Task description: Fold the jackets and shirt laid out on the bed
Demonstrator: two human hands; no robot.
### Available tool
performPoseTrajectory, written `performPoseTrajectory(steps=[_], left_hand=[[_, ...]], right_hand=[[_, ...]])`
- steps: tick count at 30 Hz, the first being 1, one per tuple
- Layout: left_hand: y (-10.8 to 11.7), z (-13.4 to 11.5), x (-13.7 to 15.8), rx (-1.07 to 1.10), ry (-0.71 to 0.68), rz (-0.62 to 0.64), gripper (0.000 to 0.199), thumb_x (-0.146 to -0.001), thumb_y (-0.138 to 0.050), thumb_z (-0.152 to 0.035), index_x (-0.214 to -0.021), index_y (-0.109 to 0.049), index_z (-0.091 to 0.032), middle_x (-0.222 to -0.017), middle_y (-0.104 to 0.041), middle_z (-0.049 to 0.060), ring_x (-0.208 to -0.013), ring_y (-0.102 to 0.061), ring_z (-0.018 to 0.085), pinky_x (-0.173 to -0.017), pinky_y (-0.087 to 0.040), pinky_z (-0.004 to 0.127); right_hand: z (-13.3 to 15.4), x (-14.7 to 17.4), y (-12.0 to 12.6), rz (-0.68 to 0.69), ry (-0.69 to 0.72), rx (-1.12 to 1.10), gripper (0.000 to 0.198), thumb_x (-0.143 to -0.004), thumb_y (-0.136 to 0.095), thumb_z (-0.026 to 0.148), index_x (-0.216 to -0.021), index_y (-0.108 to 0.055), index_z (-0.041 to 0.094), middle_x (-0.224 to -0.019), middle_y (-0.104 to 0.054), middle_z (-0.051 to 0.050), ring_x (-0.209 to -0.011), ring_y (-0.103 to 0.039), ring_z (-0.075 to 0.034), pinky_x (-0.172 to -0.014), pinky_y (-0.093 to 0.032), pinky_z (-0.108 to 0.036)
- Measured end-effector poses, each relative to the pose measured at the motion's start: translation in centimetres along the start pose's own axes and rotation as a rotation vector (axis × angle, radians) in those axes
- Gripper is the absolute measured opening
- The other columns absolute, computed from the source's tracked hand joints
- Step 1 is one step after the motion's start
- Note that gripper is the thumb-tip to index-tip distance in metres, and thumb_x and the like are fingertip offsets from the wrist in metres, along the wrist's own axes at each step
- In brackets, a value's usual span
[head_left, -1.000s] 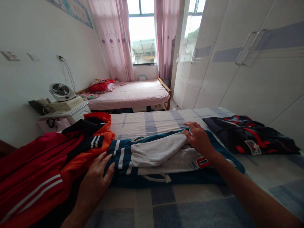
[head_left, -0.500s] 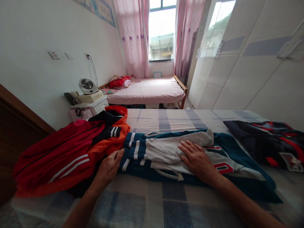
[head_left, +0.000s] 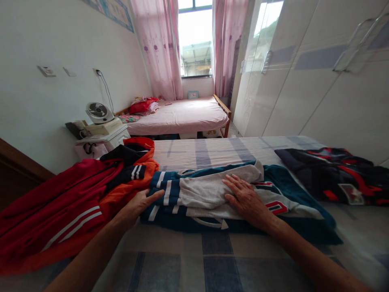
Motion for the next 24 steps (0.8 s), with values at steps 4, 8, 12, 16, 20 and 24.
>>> performPoseTrajectory(steps=[4,8,12,16,20,24], left_hand=[[-0.8,1.0,-0.3,0.190,0.087,0.037,0.045,-0.073,-0.069,-0.039,-0.113,-0.060,-0.020,-0.099,-0.073,0.006,-0.089,-0.070,0.026,-0.081,-0.057,0.040],[-0.3,1.1,0.0,0.234,0.091,-0.093,0.044,-0.073,-0.066,-0.037,-0.114,-0.058,-0.023,-0.088,-0.074,0.004,-0.082,-0.071,0.028,-0.072,-0.059,0.043],[-0.5,-1.8,0.7,0.141,0.030,-0.212,0.049,-0.074,-0.060,-0.041,-0.118,-0.054,-0.021,-0.082,-0.074,0.005,-0.073,-0.071,0.030,-0.063,-0.059,0.045],[-5.5,-8.8,2.3,0.054,-0.159,-0.129,0.045,-0.073,-0.060,-0.041,-0.112,-0.056,-0.020,-0.076,-0.073,0.004,-0.065,-0.070,0.027,-0.053,-0.057,0.038],[-16.1,-16.3,3.8,0.058,-0.444,0.155,0.043,-0.070,-0.071,-0.031,-0.108,-0.060,-0.015,-0.079,-0.072,0.003,-0.059,-0.066,0.015,-0.055,-0.054,0.024],[-25.3,-18.3,2.9,-0.141,-0.713,0.447,0.050,-0.082,-0.056,-0.047,-0.122,-0.058,-0.017,-0.105,-0.067,0.009,-0.089,-0.066,0.021,-0.070,-0.055,0.029]], right_hand=[[1.1,-0.4,2.3,-0.186,-0.021,0.020,0.050,-0.092,-0.043,0.035,-0.139,-0.041,0.020,-0.150,-0.032,-0.009,-0.141,-0.018,-0.027,-0.111,-0.022,-0.050],[2.3,-0.6,0.3,-0.036,-0.017,-0.013,0.048,-0.091,-0.045,0.038,-0.135,-0.047,0.021,-0.148,-0.036,-0.010,-0.139,-0.023,-0.028,-0.112,-0.021,-0.050],[2.0,-0.6,-0.9,0.163,-0.068,-0.276,0.045,-0.091,-0.042,0.041,-0.129,-0.054,0.019,-0.141,-0.046,-0.009,-0.137,-0.029,-0.025,-0.113,-0.020,-0.047],[1.3,-0.5,2.8,0.103,-0.179,-0.831,0.056,-0.094,-0.029,0.049,-0.135,-0.047,0.016,-0.140,-0.048,-0.009,-0.134,-0.035,-0.022,-0.112,-0.025,-0.044],[-1.9,0.9,7.0,-0.060,-0.349,-1.300,0.066,-0.093,-0.016,0.057,-0.138,-0.042,0.016,-0.135,-0.053,-0.010,-0.122,-0.051,-0.023,-0.103,-0.040,-0.043],[-11.3,7.3,10.9,-0.628,-0.740,-1.116,0.055,-0.087,-0.040,0.056,-0.125,-0.055,0.019,-0.133,-0.055,-0.011,-0.122,-0.050,-0.024,-0.102,-0.039,-0.040]])
Point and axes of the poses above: each hand's wrist, its own x-axis away from the middle knuckle, its own y-axis out of the back of the hand, z = x × y, the point moved 7 cm from there along -x, towards the middle knuckle
